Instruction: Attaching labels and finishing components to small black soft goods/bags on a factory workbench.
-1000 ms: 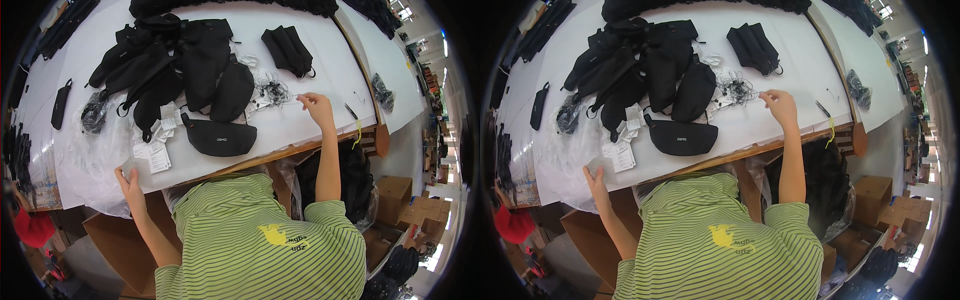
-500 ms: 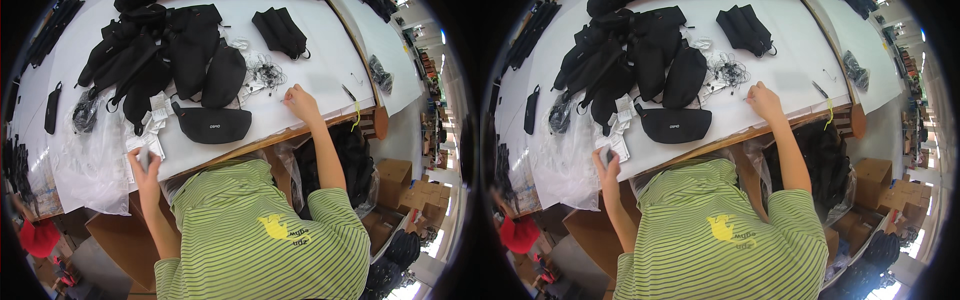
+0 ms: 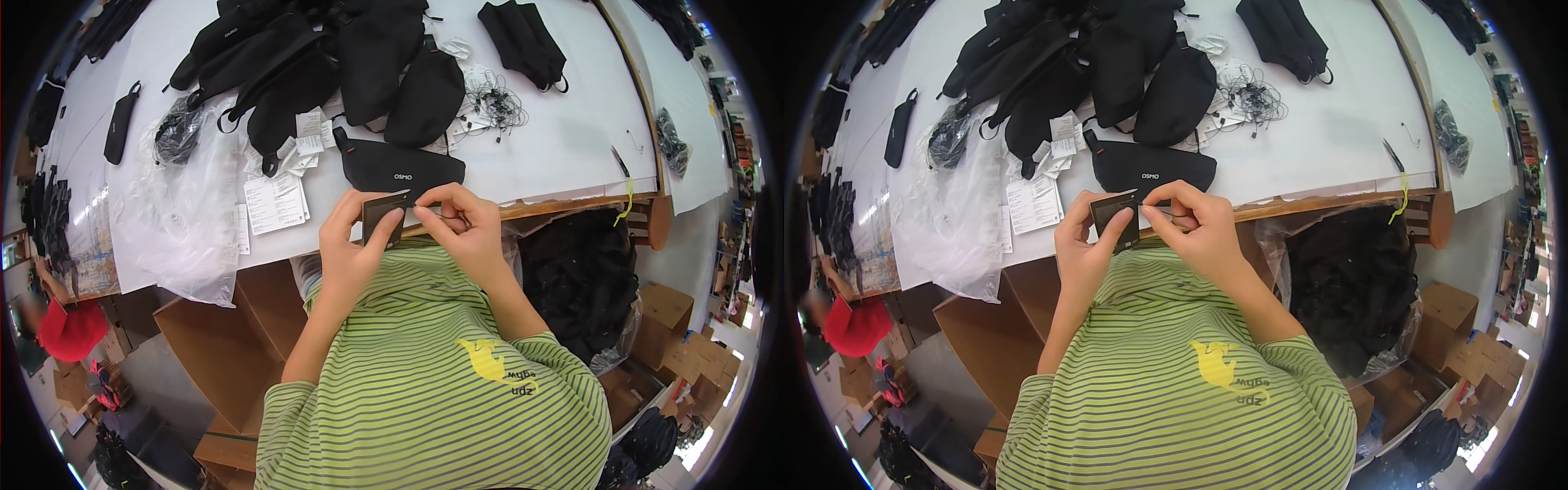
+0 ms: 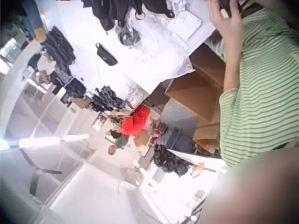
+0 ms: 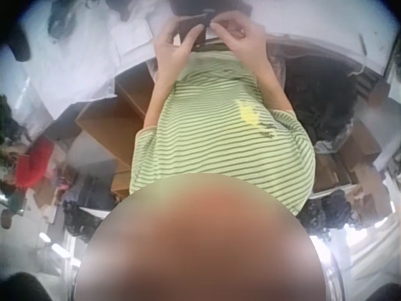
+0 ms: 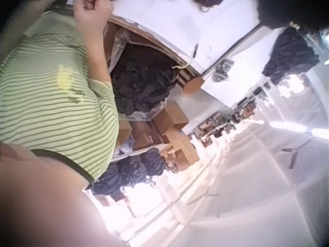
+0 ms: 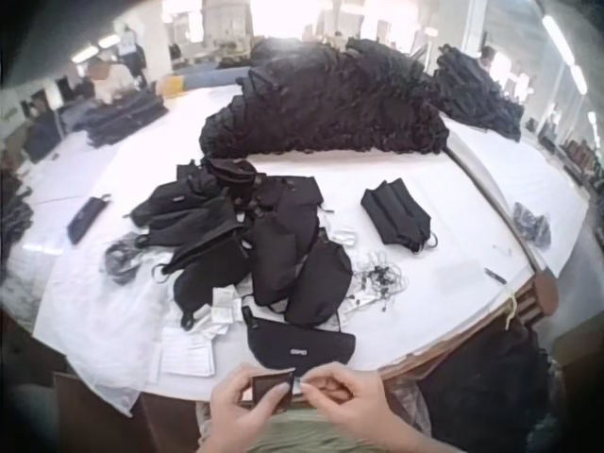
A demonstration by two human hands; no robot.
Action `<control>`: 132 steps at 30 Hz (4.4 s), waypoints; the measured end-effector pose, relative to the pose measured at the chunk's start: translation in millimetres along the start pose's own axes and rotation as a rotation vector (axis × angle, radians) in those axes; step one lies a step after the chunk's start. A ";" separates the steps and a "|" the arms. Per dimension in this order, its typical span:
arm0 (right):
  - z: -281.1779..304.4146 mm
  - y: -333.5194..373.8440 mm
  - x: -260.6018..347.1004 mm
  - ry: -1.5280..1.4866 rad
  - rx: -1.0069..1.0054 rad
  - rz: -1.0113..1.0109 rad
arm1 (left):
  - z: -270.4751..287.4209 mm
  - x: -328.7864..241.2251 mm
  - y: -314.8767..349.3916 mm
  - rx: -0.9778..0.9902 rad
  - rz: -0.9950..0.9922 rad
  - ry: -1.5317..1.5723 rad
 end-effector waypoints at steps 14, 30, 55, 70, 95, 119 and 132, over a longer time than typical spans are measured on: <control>-5.7 -2.0 7.9 -0.044 -0.019 -0.022 | 3.0 -16.0 8.8 -0.235 -0.400 -0.278; 10.5 -2.6 5.4 -0.109 0.088 -0.064 | 14.1 -15.7 3.5 0.086 -0.232 -0.009; -7.5 1.4 -31.7 -0.265 0.430 -0.393 | 33.6 61.6 -88.6 -0.258 0.221 -0.633; 9.4 0.7 0.4 -0.245 0.268 -0.299 | 46.9 -26.1 -54.4 -0.165 -0.202 0.077; -0.5 -30.5 34.2 -0.644 0.132 -0.066 | 51.3 -38.4 3.6 -0.324 -0.120 0.337; -15.3 -31.6 44.8 -0.700 0.166 -0.131 | 28.9 -78.0 4.6 -0.034 -0.035 0.027; -17.2 -34.8 52.1 -0.174 0.194 -0.027 | 35.7 -84.3 3.9 -0.009 -0.401 -0.644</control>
Point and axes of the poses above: each hand's wrist, its own y-axis away from the middle knuckle, its own z-axis out of the back of the hand, x = y × z, the point moved 4 cm from there along -y, towards the middle knuckle, and after that the axes turned 4 degrees about z, right-handed, at the moved point
